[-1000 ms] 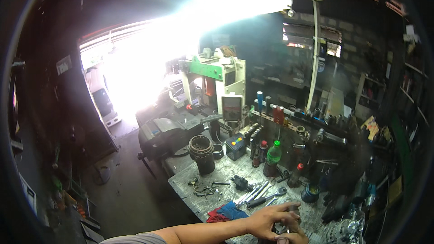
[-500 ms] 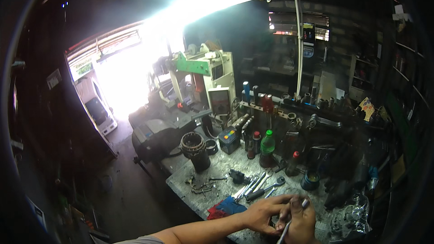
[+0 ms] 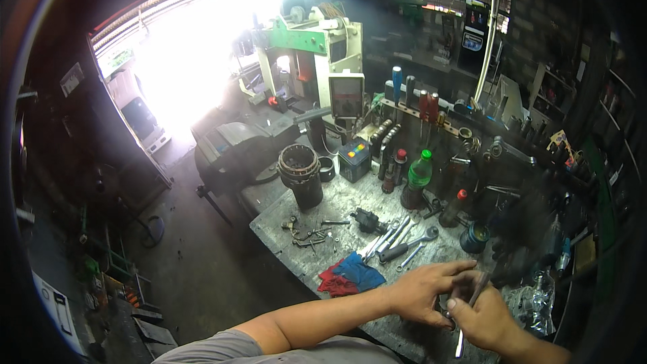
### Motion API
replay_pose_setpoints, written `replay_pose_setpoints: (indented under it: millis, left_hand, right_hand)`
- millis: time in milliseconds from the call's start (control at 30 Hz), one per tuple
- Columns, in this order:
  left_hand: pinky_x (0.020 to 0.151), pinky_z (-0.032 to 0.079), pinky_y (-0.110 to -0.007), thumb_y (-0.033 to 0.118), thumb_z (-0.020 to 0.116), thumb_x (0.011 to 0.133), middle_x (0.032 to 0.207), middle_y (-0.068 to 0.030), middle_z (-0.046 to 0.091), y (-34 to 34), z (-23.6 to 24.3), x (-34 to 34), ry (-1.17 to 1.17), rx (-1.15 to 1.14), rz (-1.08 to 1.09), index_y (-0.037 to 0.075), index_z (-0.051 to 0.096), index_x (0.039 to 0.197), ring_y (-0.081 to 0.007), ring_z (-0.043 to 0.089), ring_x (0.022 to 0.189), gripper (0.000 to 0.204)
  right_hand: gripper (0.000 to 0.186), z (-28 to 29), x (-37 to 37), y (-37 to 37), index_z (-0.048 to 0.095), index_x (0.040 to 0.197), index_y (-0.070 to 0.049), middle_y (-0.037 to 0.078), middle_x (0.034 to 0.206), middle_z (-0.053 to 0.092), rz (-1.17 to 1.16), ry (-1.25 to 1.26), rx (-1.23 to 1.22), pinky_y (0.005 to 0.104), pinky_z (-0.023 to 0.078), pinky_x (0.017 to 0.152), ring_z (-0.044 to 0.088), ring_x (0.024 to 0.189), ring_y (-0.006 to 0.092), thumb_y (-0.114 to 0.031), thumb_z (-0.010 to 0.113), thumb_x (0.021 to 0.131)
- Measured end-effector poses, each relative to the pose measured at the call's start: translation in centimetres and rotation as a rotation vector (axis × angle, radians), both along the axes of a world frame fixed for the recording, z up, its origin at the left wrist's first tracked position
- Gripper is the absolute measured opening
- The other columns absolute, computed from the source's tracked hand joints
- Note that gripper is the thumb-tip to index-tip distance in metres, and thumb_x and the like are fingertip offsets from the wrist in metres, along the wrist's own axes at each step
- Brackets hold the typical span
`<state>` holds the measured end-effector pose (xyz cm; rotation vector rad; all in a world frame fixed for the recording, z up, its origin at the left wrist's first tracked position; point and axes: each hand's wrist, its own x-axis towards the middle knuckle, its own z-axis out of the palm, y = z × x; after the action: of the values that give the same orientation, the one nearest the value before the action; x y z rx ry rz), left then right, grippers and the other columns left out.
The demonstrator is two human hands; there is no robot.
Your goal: The person works at a cluttered workbench in a workshop, handling a cylindrical mechanical component. They use a screwdriver and a wrench to loosen and remove small parts, then wipe the component with a cloth. Another person enters the workshop and stands nearby while the work continues.
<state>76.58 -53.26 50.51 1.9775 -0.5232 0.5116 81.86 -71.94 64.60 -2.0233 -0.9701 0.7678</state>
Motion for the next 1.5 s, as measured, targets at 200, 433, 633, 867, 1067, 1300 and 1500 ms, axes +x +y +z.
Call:
replay_pose_setpoints:
  millis: [200, 433, 633, 867, 1067, 1300, 1500]
  left_hand:
    - [0.116, 0.050, -0.053, 0.047, 0.096, 0.067, 0.171, -0.0232, 0.044, 0.1, -0.5, 0.3, 0.031, 0.065, 0.003, 0.012, 0.065, 0.151, -0.0455, 0.057, 0.145, 0.096]
    - [0.119, 0.047, -0.054, 0.052, 0.095, 0.070, 0.171, -0.0223, 0.045, 0.0, -0.3, -0.2, 0.067, 0.042, 0.002, 0.012, 0.066, 0.149, -0.0446, 0.053, 0.149, 0.093]
    - [0.120, 0.046, -0.054, 0.050, 0.092, 0.072, 0.171, -0.0224, 0.045, 0.1, -0.1, 0.1, 0.078, 0.060, -0.005, 0.012, 0.065, 0.149, -0.0445, 0.054, 0.149, 0.090]
    - [0.117, 0.049, -0.054, 0.050, 0.095, 0.069, 0.171, -0.0230, 0.044, 0.0, -0.2, 0.2, 0.059, 0.050, -0.009, 0.012, 0.066, 0.147, -0.0462, 0.055, 0.147, 0.092]
    - [0.118, 0.049, -0.053, 0.045, 0.098, 0.066, 0.172, -0.0244, 0.043, 0.2, 0.3, 0.0, 0.065, 0.023, -0.044, 0.008, 0.068, 0.141, -0.0479, 0.055, 0.147, 0.089]
    - [0.114, 0.053, -0.051, 0.046, 0.099, 0.062, 0.167, -0.0218, 0.050, 0.1, 0.4, 0.3, 0.015, 0.052, -0.012, 0.008, 0.063, 0.150, -0.0461, 0.060, 0.141, 0.102]
    - [0.118, 0.049, -0.053, 0.046, 0.098, 0.064, 0.169, -0.0207, 0.048, 0.2, 0.4, 0.0, 0.025, 0.067, -0.014, 0.011, 0.061, 0.154, -0.0464, 0.056, 0.145, 0.104]
  right_hand:
    - [0.031, 5.6, 0.3, 2.9, 0.074, 0.113, -0.001, 0.024, 0.094, 0.078, 0.348, -0.336, -0.722, 0.0541, 0.061, 0.089, 0.079, 0.090, 0.0440, -0.030, 0.063, 0.109]
    - [0.015, 5.6, 1.2, 1.1, 0.074, 0.108, -0.019, 0.004, 0.091, 0.079, 1.043, -1.061, -0.469, 0.0479, 0.050, 0.108, 0.078, 0.092, 0.0210, -0.027, 0.069, 0.097]
    - [0.021, -3.4, -5.2, -1.0, 0.066, 0.123, 0.000, 0.018, 0.124, 0.076, 0.114, -1.027, 0.307, 0.0488, 0.056, 0.111, 0.072, 0.125, 0.0295, -0.017, 0.067, 0.111]
    - [0.060, -8.0, -1.9, 0.1, 0.049, 0.057, -0.017, 0.011, 0.073, 0.075, -0.025, -0.074, 1.139, 0.0490, 0.034, 0.132, 0.078, 0.107, 0.0278, -0.029, 0.059, 0.114]
    - [0.015, -9.9, -7.0, -1.0, 0.071, 0.109, -0.001, 0.023, 0.133, 0.075, -0.461, -0.171, 0.815, 0.0548, 0.052, 0.115, 0.069, 0.133, 0.0362, -0.015, 0.072, 0.105]
    - [0.052, -8.7, 3.7, -0.7, 0.058, 0.107, 0.001, 0.020, 0.061, 0.062, 0.223, 0.843, 0.706, 0.0399, 0.054, 0.052, 0.061, 0.048, 0.0285, -0.046, 0.041, 0.120]
    - [0.034, -1.5, -0.2, 0.7, 0.065, 0.126, 0.001, 0.009, 0.099, 0.076, -0.099, 0.264, 0.344, 0.0362, 0.062, 0.087, 0.074, 0.093, 0.0179, -0.017, 0.081, 0.102]
